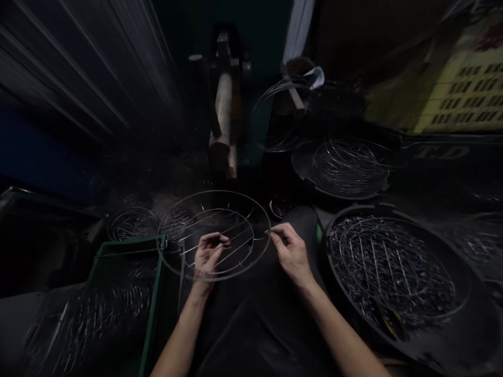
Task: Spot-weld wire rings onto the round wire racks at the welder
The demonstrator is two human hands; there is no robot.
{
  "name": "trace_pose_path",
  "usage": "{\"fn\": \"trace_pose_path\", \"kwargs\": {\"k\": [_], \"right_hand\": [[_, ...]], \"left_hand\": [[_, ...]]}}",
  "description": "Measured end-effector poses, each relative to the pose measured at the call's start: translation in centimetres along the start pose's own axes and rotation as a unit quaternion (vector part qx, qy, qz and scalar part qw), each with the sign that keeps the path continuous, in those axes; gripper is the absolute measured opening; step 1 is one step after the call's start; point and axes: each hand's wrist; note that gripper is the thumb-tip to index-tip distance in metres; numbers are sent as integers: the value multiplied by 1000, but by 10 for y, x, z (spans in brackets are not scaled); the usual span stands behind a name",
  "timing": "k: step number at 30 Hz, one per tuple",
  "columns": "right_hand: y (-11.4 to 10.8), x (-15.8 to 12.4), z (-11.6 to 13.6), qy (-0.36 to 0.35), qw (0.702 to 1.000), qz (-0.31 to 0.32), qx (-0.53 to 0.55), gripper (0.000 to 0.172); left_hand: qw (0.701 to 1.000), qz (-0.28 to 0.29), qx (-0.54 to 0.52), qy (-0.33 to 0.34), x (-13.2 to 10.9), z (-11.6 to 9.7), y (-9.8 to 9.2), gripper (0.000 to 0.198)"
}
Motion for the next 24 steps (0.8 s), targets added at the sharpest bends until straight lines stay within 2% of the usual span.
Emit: {"fn": "trace_pose_path", "kwargs": {"k": [3,5,7,10,13,16,18,24], "right_hand": [[3,0,11,-42,999,-19,-9,12],[7,-2,17,-63,997,-28,-24,11],[11,-7,21,-71,996,-31,-39,10],[14,-15,26,-62,996,-36,-54,10],[11,-22,30,-55,996,-42,-54,10],[3,-28,36,-53,996,-55,-40,9],[-1,-32,40,-60,996,-53,-31,8],[-4,-45,56,-113,993,-29,9,11]], "left_hand": [[990,-110,72,44,8,-1,4,28],[982,-179,33,51,12,0,7,30],[977,-204,-49,35,15,0,8,30],[970,-174,-161,-44,18,-1,6,29],[969,-121,-194,-95,18,-8,4,36],[984,-64,-152,-70,16,-20,5,54],[990,-43,-125,-42,15,-28,7,58],[993,-48,-102,19,19,-36,12,45]]}}
Point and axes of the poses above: each hand's wrist, its own x-axis towards the middle knuckle, its own y-axis out of the palm, z = x × y, and after that the axes turned 12 degrees about -x, right-handed
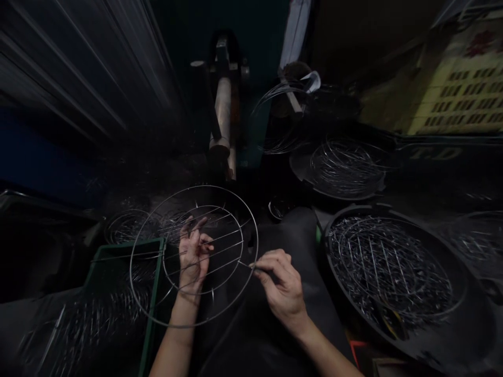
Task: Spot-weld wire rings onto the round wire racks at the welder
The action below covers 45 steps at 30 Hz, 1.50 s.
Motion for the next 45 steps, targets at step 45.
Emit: {"fn": "trace_pose_path", "kwargs": {"k": [45], "right_hand": [[5,3,-34,143,985,44,88,6]], "left_hand": [[992,93,54,61,-12,-3,15,40]]}}
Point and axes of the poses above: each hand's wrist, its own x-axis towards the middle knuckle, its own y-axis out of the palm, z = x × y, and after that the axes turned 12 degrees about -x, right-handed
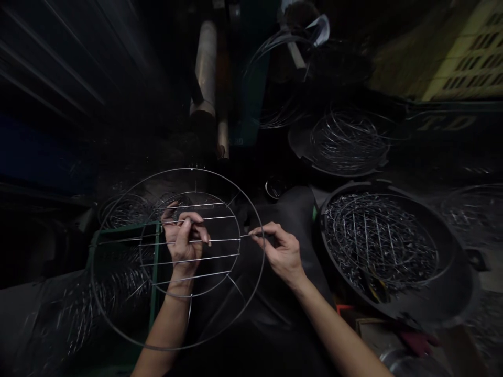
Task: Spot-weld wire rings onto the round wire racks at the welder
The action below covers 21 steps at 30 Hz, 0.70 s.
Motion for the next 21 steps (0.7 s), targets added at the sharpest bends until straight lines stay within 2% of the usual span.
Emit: {"fn": "trace_pose_path", "kwargs": {"k": [6,10,15,21], "right_hand": [[-13,19,-19,-30,993,72,-88,10],[-18,52,-17,-22,989,57,-135,24],[1,88,4,-10,995,76,-70,32],[27,113,12,-12,996,86,-31,26]], "left_hand": [[1000,-4,7,-19,3,1,-1,41],[999,-7,-5,-38,11,-4,2,40],[996,-41,-18,-77,22,-6,5,40],[989,-92,-26,-113,33,-4,5,39]]}}
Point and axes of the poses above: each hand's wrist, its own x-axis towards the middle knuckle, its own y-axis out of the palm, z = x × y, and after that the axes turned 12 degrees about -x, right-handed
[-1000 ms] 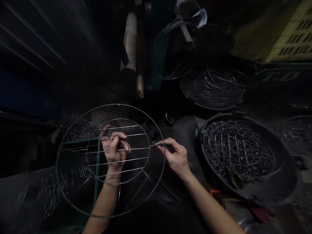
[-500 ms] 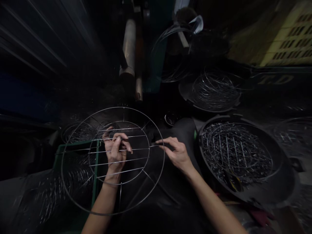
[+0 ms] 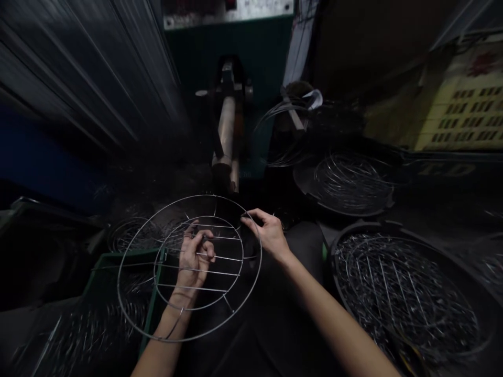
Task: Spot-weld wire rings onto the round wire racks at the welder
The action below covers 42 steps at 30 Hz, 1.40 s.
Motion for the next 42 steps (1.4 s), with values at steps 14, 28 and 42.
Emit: {"fn": "trace_pose_path", "kwargs": {"k": [14,28,42], "right_hand": [[21,21,-13,34,998,-47,4,30],[-21,-41,-28,62,986,128,91,40],[3,-53,-27,92,989,37,106,21]], "left_hand": [[999,-46,-11,20,19,-7,12,36],[992,-14,10,128,16,-5,-2,35],[976,19,63,207,1,1,-8,38]]}}
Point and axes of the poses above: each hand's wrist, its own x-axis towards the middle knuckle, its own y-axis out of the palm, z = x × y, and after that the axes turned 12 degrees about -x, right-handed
